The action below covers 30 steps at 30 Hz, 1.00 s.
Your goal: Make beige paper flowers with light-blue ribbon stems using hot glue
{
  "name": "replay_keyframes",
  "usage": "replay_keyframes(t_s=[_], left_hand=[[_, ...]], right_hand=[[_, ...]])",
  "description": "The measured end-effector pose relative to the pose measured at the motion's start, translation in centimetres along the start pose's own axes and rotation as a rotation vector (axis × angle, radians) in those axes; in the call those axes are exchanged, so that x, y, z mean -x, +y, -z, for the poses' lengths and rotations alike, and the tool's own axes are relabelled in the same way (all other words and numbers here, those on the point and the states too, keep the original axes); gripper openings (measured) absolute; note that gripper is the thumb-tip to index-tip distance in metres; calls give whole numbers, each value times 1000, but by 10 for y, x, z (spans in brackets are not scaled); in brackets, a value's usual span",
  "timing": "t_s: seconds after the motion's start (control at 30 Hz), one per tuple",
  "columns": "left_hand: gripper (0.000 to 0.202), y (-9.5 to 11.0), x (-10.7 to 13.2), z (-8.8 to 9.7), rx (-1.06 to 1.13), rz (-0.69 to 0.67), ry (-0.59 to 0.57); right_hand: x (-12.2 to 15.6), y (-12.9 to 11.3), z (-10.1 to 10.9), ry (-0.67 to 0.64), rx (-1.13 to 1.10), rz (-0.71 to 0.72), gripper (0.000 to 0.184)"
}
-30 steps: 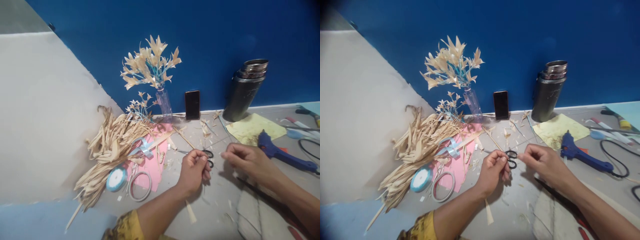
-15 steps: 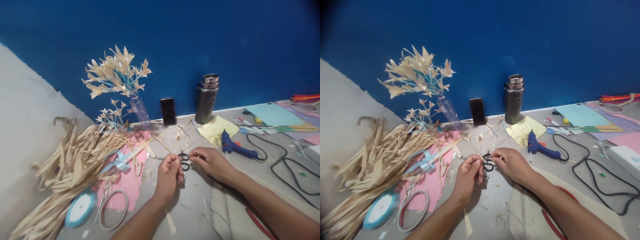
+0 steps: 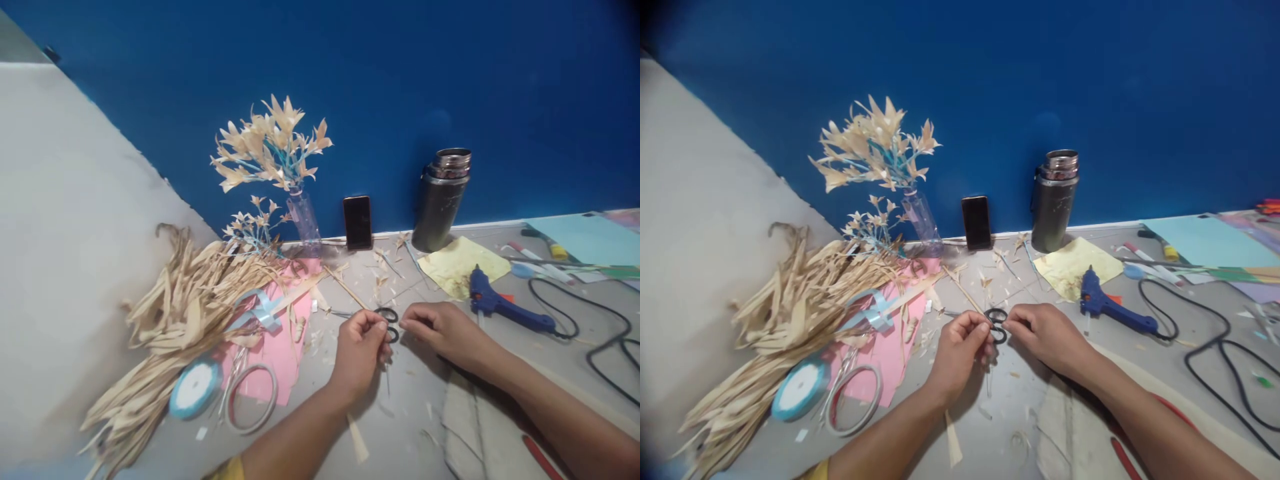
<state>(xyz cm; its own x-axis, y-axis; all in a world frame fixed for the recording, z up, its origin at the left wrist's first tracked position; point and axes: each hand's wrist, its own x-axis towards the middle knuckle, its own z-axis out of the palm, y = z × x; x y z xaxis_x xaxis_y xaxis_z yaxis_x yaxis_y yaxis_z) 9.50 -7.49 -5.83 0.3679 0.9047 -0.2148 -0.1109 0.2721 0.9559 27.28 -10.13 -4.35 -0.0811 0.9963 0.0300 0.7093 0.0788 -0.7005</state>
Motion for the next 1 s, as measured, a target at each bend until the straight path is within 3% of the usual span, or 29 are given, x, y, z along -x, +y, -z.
replay_keyframes(t_s=[0.17,0.33,0.47,0.6,0.67,0.73,0.83,0.9,1.0], left_hand=[[14,-1,-5,3,-138,50,-34],[7,24,1,22,-704,-268,80],[19,66,18,61,-1066,-269,81],[27,98,22,119,-1355,-312,272],[26,105,18,144,-1413,-362,224],[22,109,14,162,-1515,-302,115],[19,112,13,174,-1727,-95,-7],[26,113,12,177,-1826,35,18],[24,111,2,178,-1881,131,207]], right_hand=[[2,4,0,-43,61,17,30],[2,12,-3,-58,109,28,30],[2,19,-5,-88,126,21,31],[2,22,-7,-104,168,25,29],[2,22,-9,-118,164,46,27],[1,21,-12,-126,140,91,22],[-1,21,-16,-152,113,155,19],[-1,21,-18,-184,123,165,22],[-1,23,-19,-222,142,167,28]])
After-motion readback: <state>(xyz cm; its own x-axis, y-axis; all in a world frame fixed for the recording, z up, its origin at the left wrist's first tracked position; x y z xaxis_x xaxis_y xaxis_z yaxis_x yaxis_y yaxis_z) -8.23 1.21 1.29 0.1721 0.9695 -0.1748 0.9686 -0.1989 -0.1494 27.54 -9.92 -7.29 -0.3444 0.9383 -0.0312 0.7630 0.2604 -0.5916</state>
